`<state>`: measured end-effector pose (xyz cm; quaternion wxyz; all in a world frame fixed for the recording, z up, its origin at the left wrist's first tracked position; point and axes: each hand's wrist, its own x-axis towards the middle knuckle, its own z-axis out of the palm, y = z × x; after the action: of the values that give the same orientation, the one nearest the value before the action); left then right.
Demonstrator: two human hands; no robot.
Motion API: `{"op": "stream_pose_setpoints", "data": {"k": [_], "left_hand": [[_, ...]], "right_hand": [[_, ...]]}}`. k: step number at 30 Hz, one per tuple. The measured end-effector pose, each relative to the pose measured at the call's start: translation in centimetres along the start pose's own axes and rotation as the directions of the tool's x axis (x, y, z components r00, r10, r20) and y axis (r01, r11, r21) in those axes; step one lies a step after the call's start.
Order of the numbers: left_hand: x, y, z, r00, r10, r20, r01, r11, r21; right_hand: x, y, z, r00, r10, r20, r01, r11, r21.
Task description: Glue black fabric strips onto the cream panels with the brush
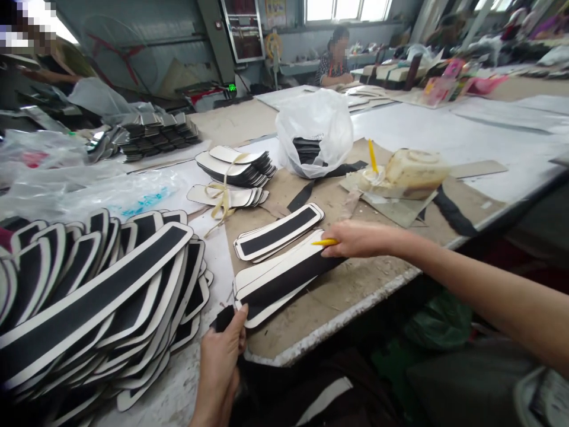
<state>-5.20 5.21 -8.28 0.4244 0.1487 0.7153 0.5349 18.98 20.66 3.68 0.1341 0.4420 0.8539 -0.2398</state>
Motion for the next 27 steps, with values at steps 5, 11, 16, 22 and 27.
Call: {"op": "stream_pose_setpoints", "data": {"k": [5,11,16,22,27], "left_hand": [[0.3,-0.6,-0.3,1.0,-0.021,0.021,0.022,1.0,-0.022],[0.0,0.3,-0.6,0.994,-0.105,0.004,0.105,0.994,0.01],[-0.3,1.7,-0.4,0.988,-0.149,-0.031,0.152,0.98,0.127],[-0.5,2.0,-0.2,0.997,-0.074,-0.026,0.077,0.977,0.197],[0.6,0.8,-1.1,0.994,-0.109,0.029,0.102,0.981,0.167]], "right_hand": [[0.1,2.2,1.1,0.991,0.056,-0.123,-0.032,0.981,0.189],[2.5,1.3,2.5,0.951,0.229,-0.207,-0.234,0.972,0.003],[3.1,2.3,2.5,0.957,0.238,-0.168,-0.247,0.968,-0.038],[3.5,3.0,2.1,0.979,0.18,-0.092,-0.183,0.983,-0.03],[3.8,3.4,2.5,0.981,0.163,-0.108,-0.169,0.984,-0.053]]}}
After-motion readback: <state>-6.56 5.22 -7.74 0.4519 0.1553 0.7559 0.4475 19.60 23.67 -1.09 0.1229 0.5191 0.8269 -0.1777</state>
